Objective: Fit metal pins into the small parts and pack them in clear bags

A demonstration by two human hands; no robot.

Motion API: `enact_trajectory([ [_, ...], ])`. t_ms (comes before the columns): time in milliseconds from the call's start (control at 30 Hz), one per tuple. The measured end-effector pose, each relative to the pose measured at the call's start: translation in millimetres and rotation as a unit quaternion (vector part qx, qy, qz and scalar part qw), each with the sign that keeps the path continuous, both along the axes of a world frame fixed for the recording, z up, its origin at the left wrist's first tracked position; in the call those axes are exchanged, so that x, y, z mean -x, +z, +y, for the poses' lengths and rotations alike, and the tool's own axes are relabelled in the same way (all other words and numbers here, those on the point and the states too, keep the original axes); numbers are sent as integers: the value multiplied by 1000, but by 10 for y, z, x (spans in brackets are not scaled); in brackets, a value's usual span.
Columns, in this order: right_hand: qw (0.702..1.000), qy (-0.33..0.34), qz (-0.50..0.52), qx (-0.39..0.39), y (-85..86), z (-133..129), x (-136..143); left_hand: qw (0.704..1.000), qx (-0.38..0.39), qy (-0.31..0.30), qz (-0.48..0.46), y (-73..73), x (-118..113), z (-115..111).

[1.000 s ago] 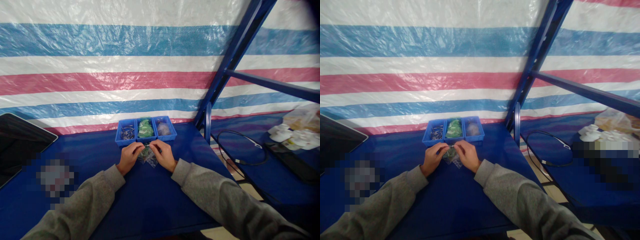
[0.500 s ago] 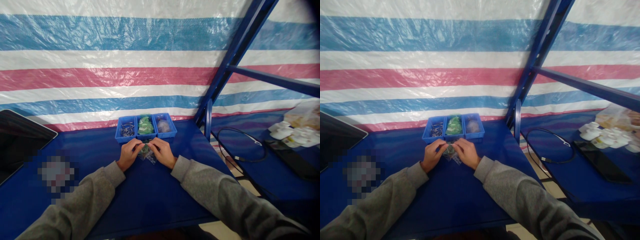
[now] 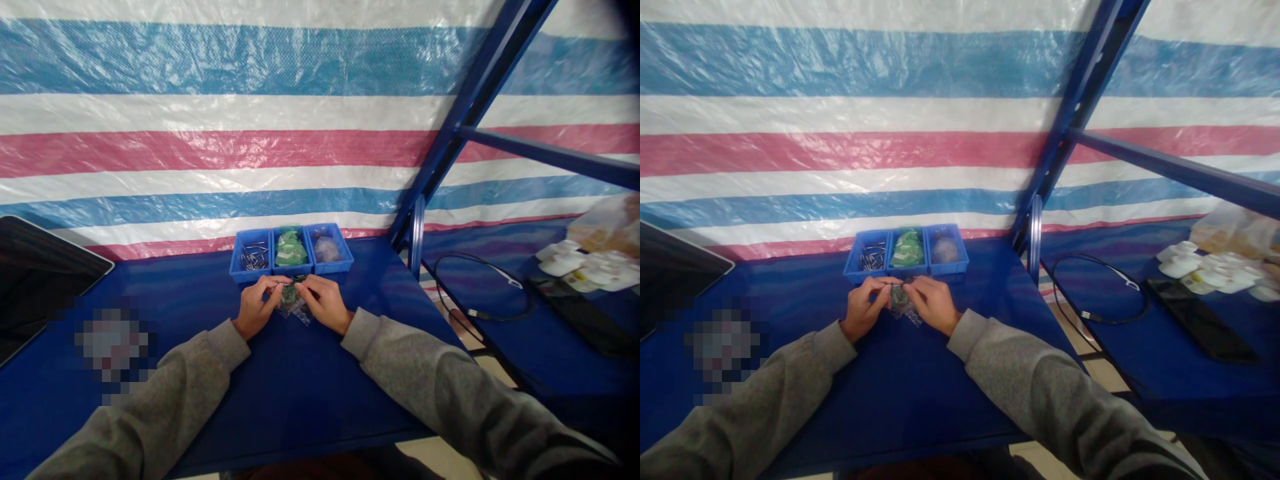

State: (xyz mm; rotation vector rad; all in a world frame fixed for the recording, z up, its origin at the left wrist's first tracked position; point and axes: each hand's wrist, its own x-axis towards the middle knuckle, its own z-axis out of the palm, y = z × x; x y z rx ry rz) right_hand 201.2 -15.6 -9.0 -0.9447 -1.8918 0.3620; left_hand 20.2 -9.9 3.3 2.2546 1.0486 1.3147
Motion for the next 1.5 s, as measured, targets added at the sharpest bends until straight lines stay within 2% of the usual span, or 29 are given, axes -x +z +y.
enact_trajectory([
  [267,1000,-8,9,6,0,-9,-7,999,-9,23,41,2,9,-5],
  [467,1000,-10,17,6,11,-16,-7,995,-53,51,72,-5,11,13],
  [633,1000,-14,25,-1,14,-19,-3,993,-90,18,77,19,0,28],
  [767,999,-17,31,0,14,-19,-4,993,-89,8,76,16,2,39],
  [967,999,-11,35,-3,13,-15,-5,995,-69,34,58,-14,10,49],
  [1233,999,36,0,-16,19,-24,-1,995,-68,36,62,-42,18,58],
  [1500,999,8,42,-1,11,-13,11,996,-54,41,61,-18,14,45],
])
